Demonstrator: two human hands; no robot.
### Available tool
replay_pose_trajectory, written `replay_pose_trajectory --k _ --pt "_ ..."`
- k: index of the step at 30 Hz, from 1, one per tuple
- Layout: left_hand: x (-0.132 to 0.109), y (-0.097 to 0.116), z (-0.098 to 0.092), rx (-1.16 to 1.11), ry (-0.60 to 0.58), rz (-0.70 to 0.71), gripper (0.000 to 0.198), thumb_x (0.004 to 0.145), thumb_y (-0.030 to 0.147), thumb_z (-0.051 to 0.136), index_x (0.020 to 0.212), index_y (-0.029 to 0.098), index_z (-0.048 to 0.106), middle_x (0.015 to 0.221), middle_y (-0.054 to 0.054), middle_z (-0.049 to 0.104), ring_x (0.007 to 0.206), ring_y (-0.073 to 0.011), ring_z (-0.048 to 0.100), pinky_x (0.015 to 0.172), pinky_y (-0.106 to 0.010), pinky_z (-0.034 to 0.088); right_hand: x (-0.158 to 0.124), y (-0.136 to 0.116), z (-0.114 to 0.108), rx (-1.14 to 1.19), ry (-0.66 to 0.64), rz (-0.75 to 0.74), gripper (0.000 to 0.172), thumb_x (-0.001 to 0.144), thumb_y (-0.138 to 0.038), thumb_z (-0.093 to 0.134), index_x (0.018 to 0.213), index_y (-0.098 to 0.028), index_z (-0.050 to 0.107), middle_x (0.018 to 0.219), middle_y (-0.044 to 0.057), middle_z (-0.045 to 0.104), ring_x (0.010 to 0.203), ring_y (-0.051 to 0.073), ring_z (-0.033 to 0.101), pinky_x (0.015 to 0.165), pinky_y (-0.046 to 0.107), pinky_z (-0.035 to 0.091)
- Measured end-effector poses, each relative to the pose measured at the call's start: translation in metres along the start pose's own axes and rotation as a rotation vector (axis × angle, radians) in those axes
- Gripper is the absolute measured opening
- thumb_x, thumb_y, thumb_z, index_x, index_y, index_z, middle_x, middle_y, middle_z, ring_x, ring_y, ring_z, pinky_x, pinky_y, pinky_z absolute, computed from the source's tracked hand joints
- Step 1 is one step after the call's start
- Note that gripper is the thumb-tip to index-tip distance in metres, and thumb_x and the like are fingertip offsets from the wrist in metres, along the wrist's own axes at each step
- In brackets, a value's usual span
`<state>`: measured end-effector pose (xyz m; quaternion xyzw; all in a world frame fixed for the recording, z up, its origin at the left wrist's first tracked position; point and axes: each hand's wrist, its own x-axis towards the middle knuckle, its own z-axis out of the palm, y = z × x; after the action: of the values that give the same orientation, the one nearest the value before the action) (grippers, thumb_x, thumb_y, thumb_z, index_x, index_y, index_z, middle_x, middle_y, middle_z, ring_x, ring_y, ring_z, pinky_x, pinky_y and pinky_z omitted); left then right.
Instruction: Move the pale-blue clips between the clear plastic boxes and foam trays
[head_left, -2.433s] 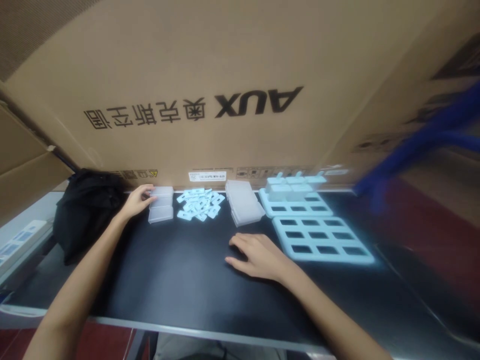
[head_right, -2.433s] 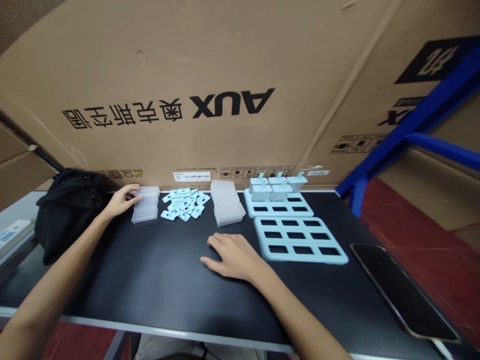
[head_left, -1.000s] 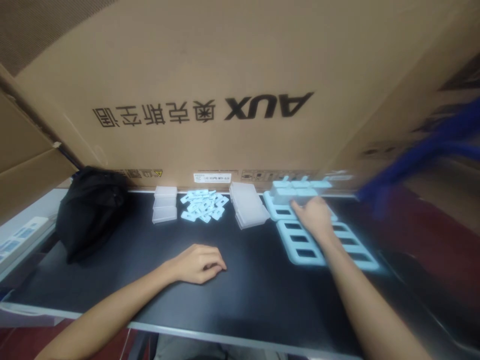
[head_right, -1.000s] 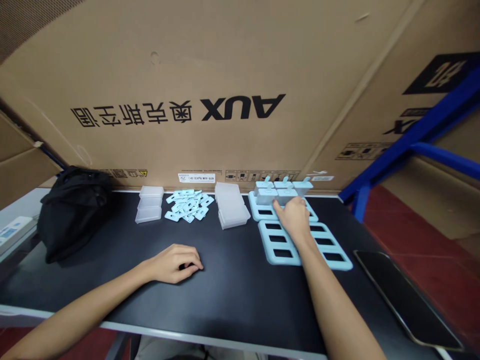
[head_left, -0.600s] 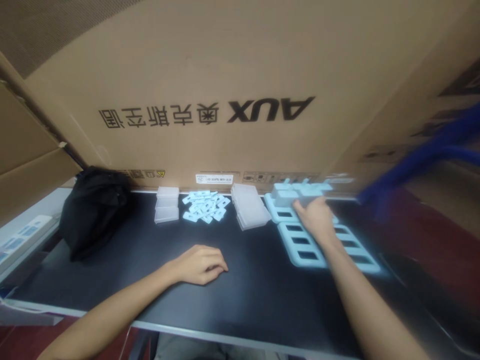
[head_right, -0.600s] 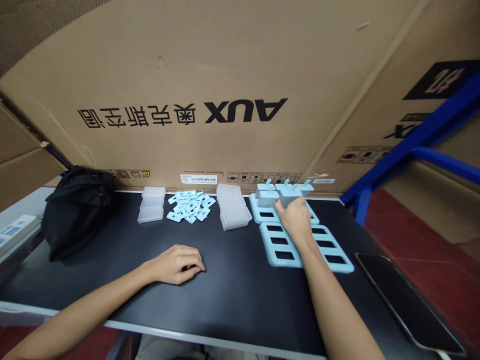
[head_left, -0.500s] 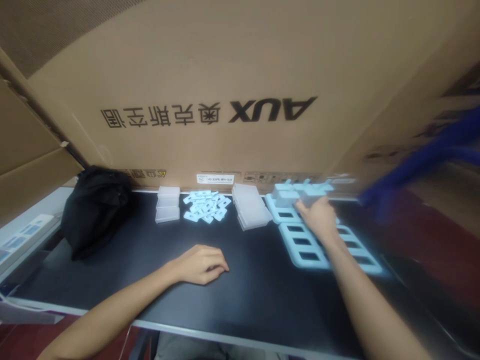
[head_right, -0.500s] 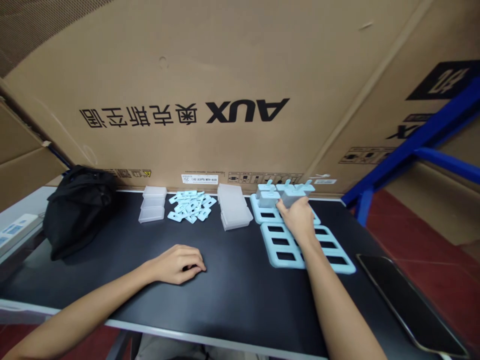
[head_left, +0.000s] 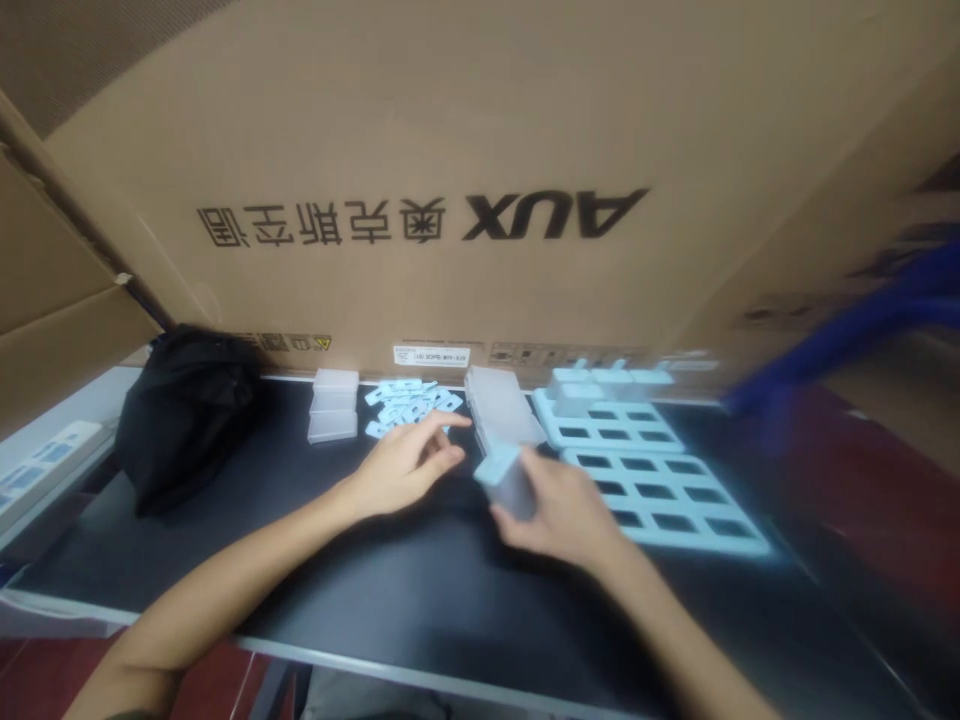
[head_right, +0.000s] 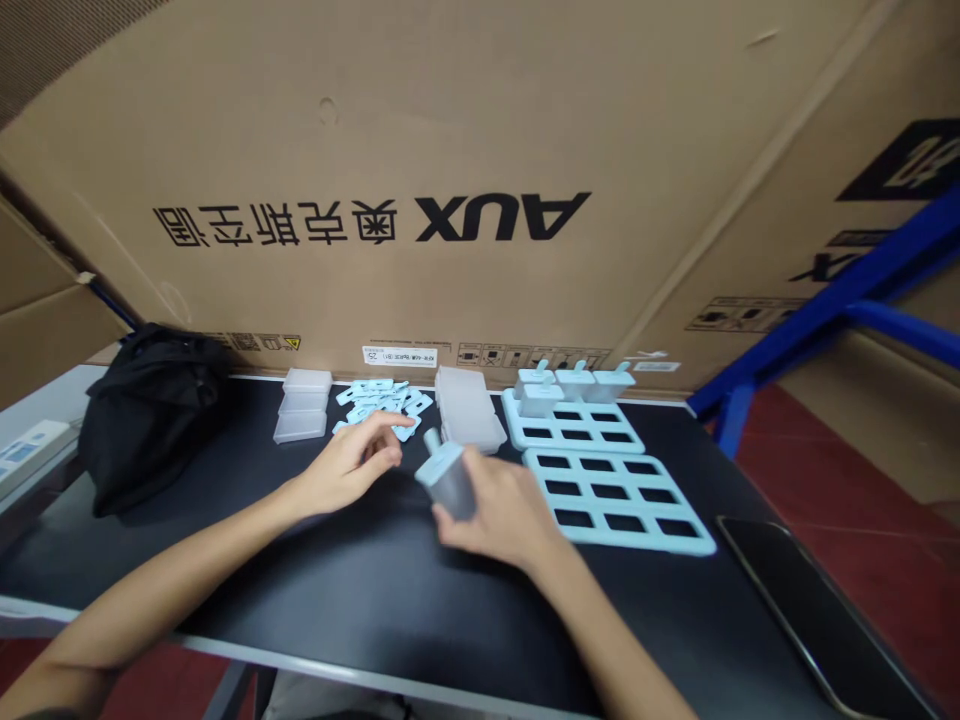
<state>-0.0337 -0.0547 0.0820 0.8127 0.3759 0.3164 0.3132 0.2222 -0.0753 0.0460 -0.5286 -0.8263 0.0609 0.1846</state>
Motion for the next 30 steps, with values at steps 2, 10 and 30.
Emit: replay_pose_trajectory --k 2,10,30 --pt "0.001 0.005 0.004 0.005 -0.067 0.012 0.030 0.104 0.040 0.054 0.124 0.021 0.066 0.085 -0.001 0.071 0.068 -0.0130 0.061 0.065 -0.024 0.046 -0.004 -0.023 0.012 0.046 -0.109 -0.116 0.038 0.075 -0.048 0.061 0.101 -0.022 0.054 0.086 0.008 0.073 0.071 0.026 0.068 0.063 0.031 0.040" --pt "0.019 -0.046 -0.015 0.026 0.170 -0.192 0.030 0.094 0.047 0.066 0.090 0.018 0.074 0.064 0.000 0.069 0.057 -0.0139 0.063 0.060 -0.024 0.046 -0.008 -0.028 0.023 0.038 -0.252 -0.095 0.034 0.074 -0.048 0.063 0.093 -0.022 0.052 0.084 0.006 0.074 0.072 0.026 0.068 0.060 0.030 0.031" --pt "0.061 -0.110 -0.052 0.414 0.365 -0.307 0.020 0.092 0.026 0.061 0.108 0.021 0.073 0.104 -0.007 0.078 0.087 -0.0234 0.071 0.087 -0.036 0.052 -0.012 -0.033 0.027 0.059 -0.276 -0.119 0.036 0.074 -0.050 0.065 0.091 -0.022 0.051 0.082 0.005 0.072 0.071 0.025 0.067 0.058 0.030 0.026"
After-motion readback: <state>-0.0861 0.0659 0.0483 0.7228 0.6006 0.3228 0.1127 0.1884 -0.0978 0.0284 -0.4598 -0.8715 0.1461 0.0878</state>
